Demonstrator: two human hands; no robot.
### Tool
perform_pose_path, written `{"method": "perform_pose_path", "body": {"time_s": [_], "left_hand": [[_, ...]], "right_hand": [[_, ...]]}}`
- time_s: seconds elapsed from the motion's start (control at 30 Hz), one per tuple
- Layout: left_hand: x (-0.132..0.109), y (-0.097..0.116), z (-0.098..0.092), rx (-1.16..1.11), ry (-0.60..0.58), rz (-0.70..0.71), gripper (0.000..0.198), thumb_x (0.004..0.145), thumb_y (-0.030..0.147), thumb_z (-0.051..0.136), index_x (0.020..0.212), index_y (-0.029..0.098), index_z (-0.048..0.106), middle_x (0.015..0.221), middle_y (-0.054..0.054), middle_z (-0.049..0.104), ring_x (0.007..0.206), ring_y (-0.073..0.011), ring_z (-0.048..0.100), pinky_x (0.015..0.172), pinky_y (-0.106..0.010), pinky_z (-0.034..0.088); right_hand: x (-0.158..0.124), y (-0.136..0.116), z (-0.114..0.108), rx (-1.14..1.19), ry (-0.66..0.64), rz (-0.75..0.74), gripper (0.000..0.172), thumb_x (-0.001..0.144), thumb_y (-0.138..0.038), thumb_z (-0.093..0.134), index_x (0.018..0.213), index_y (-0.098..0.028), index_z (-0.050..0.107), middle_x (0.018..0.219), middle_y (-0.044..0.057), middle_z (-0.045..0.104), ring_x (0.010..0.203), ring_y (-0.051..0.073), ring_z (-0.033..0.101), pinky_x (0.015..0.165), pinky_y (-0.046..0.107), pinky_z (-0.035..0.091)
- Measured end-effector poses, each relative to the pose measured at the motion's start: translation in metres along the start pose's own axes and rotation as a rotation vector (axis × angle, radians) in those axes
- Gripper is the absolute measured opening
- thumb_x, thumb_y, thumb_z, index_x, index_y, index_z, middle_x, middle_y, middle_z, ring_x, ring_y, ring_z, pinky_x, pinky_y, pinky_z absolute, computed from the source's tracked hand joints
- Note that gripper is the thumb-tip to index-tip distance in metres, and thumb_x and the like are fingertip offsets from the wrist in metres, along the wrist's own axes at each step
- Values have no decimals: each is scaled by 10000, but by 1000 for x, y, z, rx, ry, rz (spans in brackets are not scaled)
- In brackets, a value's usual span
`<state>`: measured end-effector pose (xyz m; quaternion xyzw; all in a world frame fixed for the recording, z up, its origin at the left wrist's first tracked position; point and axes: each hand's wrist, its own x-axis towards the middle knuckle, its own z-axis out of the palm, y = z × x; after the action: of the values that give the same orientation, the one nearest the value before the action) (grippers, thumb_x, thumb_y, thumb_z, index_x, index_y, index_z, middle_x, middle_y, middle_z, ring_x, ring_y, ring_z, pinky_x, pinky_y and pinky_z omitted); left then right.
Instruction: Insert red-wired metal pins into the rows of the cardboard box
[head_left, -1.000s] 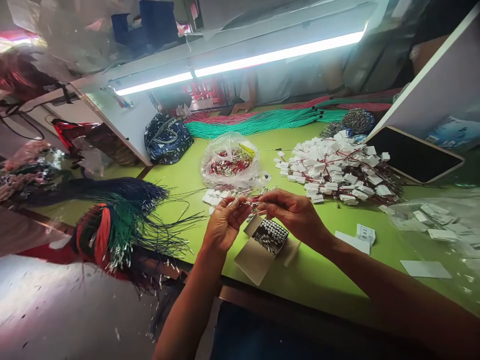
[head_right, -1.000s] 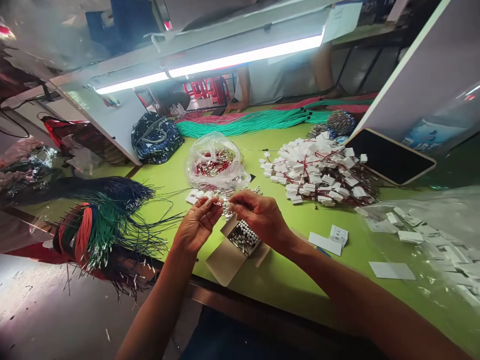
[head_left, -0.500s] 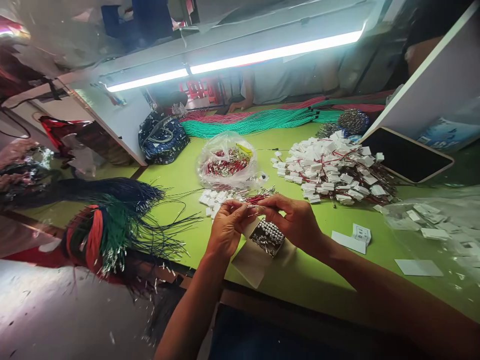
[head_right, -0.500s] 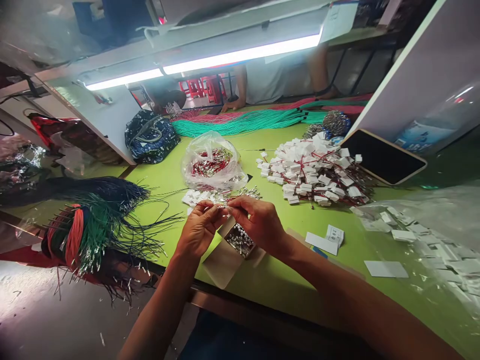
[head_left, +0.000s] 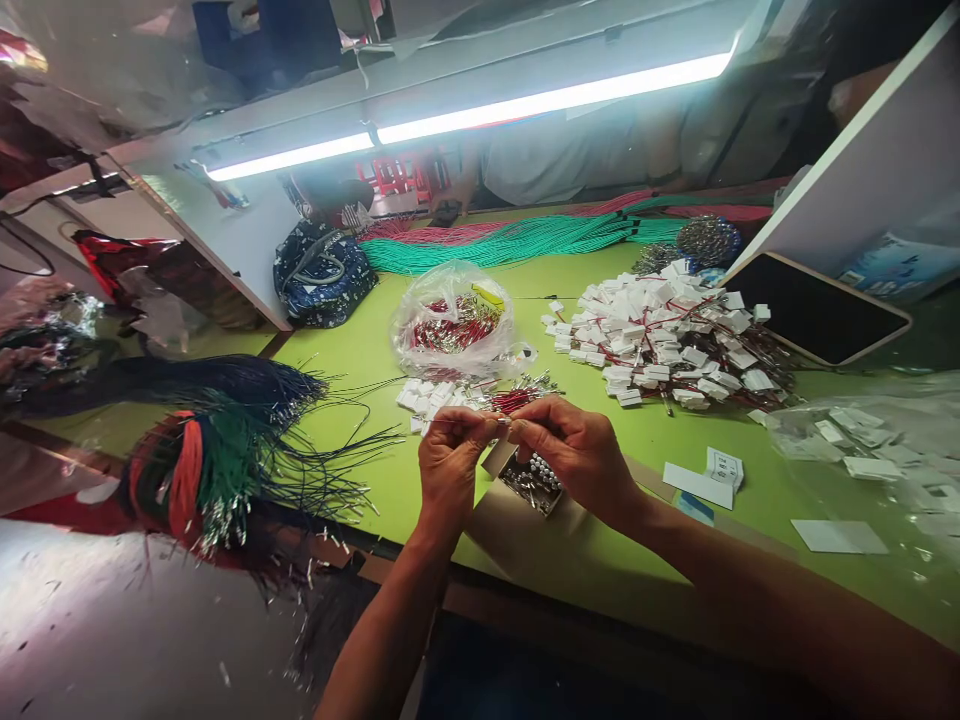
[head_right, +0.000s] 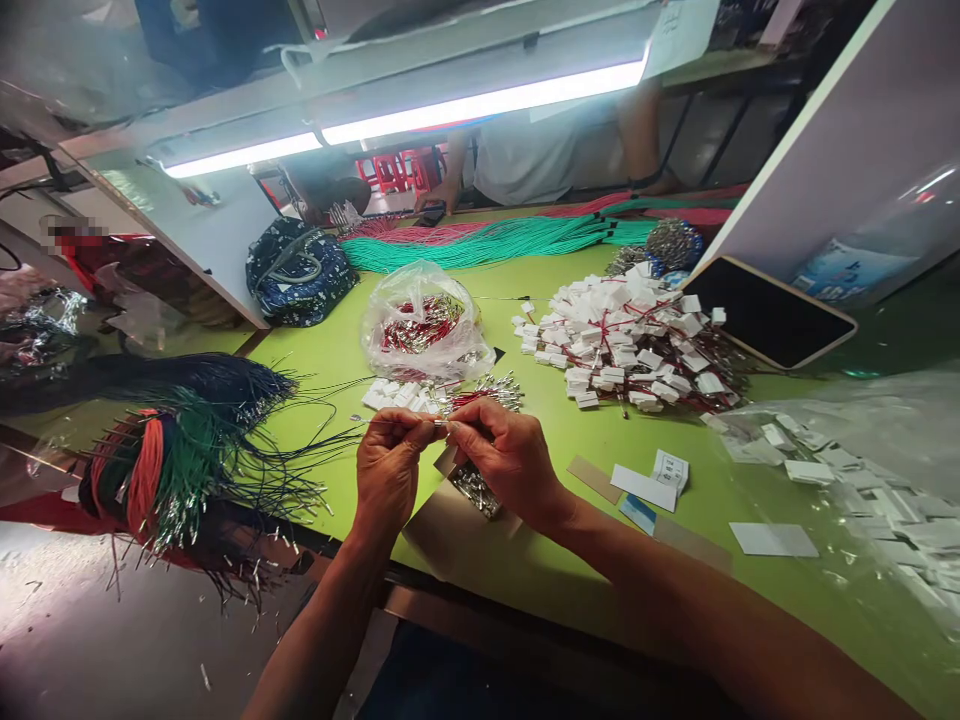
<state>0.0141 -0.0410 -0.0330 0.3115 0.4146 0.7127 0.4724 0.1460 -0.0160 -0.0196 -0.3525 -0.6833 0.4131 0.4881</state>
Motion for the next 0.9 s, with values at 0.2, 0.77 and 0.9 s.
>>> {"method": "perform_pose_path", "body": {"time_s": [0.2, 0.77, 0.9], "left_hand": [[4, 3, 0, -39, -8, -66, 272, 579, 240, 816, 718, 166, 594, 676, 24, 674, 642, -95, 640, 702, -231, 513], [67, 36, -26, 764, -97, 113, 207, 751, 317, 636, 880, 171, 705, 839, -47, 701, 706, -137, 608, 674, -257, 482], [131, 30, -17, 1673, -248, 171, 256, 848, 227, 481, 955, 202, 712, 1039, -59, 699, 988, -180, 601, 899, -281, 429]], "right_hand": [[6, 2, -4, -2, -71, 29, 142, 823, -295, 578, 800, -165, 634, 583, -18, 635, 513, 106, 601, 536, 218, 473], [39, 29, -47, -1002, -379, -81, 226, 893, -257, 468, 961, -187, 672, 765, 43, 689, 648, 151, 596, 562, 243, 372], [5, -3, -25, -1002, -867, -336, 205, 833, -78, 498, 715, -172, 637, 743, 31, 644, 609, 128, 547, 518, 250, 323]]}}
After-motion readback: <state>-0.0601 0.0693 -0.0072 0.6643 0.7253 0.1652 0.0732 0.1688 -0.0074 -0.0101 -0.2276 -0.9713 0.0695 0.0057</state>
